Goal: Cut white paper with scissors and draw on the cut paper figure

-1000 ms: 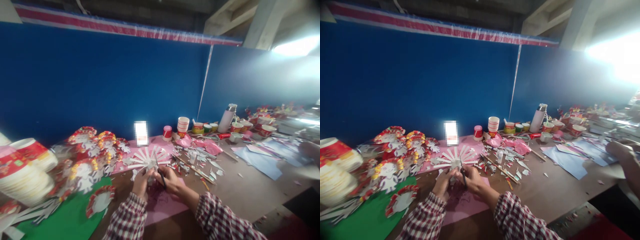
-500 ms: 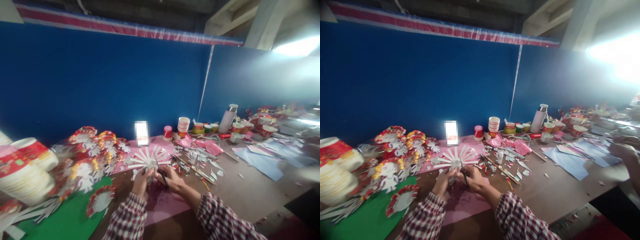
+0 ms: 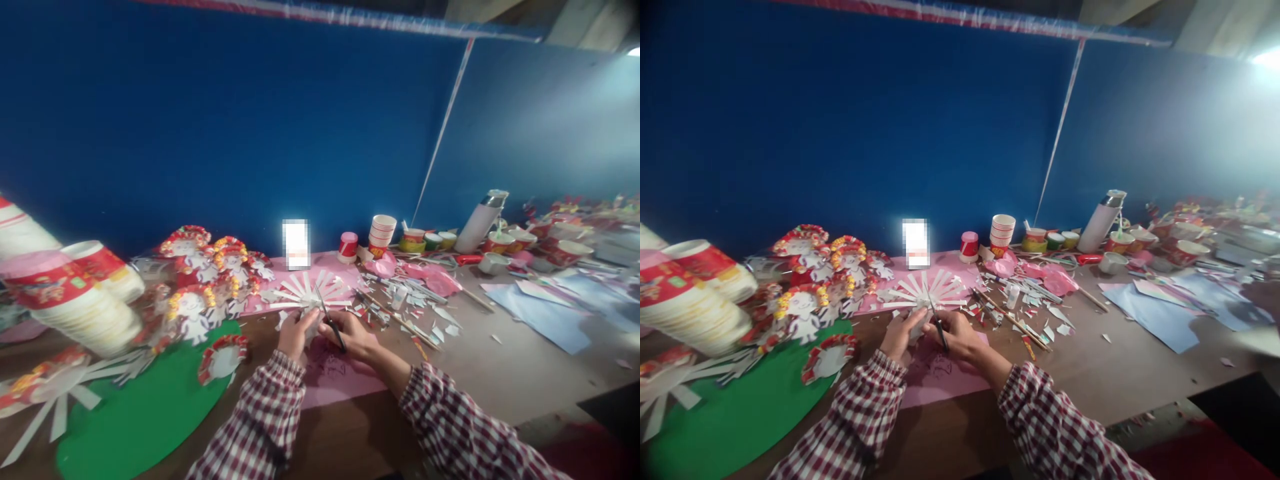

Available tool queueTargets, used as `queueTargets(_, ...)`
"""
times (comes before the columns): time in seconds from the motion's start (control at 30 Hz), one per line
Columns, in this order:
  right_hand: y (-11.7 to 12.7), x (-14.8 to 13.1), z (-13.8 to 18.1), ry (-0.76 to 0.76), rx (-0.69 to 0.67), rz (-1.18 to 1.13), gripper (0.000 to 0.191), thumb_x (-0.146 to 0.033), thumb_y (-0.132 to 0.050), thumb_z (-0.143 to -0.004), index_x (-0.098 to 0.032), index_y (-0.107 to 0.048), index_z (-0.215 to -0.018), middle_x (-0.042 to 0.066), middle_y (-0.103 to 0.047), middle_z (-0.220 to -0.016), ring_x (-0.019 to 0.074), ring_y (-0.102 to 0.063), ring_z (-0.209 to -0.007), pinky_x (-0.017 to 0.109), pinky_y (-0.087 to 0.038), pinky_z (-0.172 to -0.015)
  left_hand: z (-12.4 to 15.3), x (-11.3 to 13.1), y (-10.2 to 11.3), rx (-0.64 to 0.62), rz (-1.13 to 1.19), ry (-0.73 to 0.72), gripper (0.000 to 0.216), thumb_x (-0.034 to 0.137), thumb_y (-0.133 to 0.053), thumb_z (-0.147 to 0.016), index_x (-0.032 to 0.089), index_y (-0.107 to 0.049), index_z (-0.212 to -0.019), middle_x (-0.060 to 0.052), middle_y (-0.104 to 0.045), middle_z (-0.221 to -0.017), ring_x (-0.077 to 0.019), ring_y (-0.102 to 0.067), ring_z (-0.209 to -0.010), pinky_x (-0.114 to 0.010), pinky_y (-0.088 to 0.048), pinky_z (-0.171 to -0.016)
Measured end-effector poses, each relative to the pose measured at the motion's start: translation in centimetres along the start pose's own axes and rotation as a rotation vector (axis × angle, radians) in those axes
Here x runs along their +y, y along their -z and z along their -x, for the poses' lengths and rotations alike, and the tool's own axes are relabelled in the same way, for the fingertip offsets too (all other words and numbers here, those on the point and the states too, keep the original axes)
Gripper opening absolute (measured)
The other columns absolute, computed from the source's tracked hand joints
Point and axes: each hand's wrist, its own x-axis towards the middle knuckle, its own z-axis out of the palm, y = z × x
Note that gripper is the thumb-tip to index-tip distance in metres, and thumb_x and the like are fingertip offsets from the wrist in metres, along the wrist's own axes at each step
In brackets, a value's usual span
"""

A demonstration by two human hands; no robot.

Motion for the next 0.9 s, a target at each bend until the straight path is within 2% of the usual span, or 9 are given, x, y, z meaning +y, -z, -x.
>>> queueTargets(0.5,0.3,-0.7,0.2,0.013,-0.02,0.014,0.038,-0.049,-0.055,-0.078,-0.012,-0.053,-0.071,-0.003,-0.04,-0.062,0.0083,-0.035,-0.057,0.018,-0.027,-0.049,0.2,0.8,0.3,-0.024,-0.07,0.002,0.026,0.029,-0.076,-0.054,0.01,-0.069,-0.07,-0.006,-0.066,-0.058,-0.0157,-0.059,-0.051,-0.024,-0.043,-0.048)
queueTargets(0.67,0.3,-0.7,0.1,0.012,-0.025,0.002,0.042,-0.053,-0.055,-0.076,-0.013,-0.052,-0.068,-0.004,-0.037,-0.059,0.0078,-0.033,-0.055,0.018,-0.025,-0.047,0.1,0.8,0.3,0.003,-0.117,-0.032,0.022,0.03,-0.074,-0.057,0.01,-0.068,-0.065,-0.004,-0.064,-0.054,-0.0134,-0.056,-0.047,-0.023,-0.042,-0.047)
queueTargets(0.9,0.7,-1.0,0.2,0.008,-0.056,0.042,0.043,-0.055,-0.054,-0.075,-0.013,-0.049,-0.064,-0.004,-0.034,-0.058,0.0077,-0.03,-0.054,0.019,-0.023,-0.047,-0.4,0.8,1.1,-0.026,-0.117,0.025,0.024,0.03,-0.075,-0.054,0.01,-0.069,-0.067,-0.005,-0.062,-0.051,-0.0152,-0.055,-0.045,-0.025,-0.04,-0.044)
